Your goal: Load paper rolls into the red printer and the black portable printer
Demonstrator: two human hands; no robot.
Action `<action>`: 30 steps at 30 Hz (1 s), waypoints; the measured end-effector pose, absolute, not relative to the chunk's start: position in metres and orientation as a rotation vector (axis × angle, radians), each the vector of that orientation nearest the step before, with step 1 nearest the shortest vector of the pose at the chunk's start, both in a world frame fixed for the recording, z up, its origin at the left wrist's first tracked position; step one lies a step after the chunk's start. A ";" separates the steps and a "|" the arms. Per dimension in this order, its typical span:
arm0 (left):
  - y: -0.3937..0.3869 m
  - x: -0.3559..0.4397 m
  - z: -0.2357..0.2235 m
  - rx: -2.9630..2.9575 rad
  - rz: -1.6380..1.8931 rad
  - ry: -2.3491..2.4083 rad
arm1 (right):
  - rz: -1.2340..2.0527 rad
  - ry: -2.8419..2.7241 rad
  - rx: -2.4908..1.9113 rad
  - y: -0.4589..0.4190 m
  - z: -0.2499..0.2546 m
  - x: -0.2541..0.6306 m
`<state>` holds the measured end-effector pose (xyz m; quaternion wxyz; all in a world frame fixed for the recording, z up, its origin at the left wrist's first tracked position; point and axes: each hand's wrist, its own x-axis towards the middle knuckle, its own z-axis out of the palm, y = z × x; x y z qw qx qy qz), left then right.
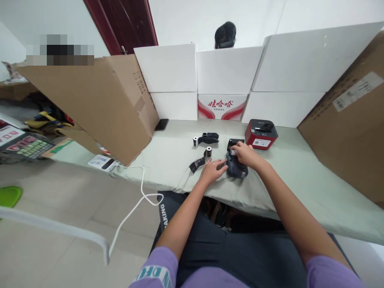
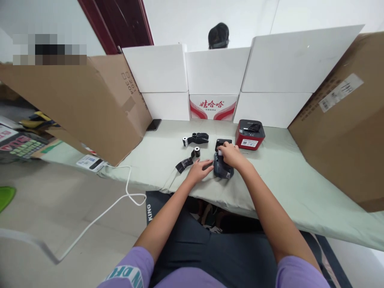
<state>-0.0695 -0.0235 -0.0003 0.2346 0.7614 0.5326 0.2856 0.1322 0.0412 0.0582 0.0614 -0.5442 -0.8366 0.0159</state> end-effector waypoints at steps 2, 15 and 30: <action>-0.023 -0.069 -0.001 2.082 0.786 1.460 | 0.031 -2.539 -1.670 0.039 0.055 0.131; -0.022 -0.070 -0.004 2.065 0.824 1.438 | -0.006 -2.082 -1.550 0.028 0.065 0.147; -0.025 -0.070 -0.002 2.344 0.757 1.255 | 0.227 -2.295 -1.525 -0.035 0.064 0.149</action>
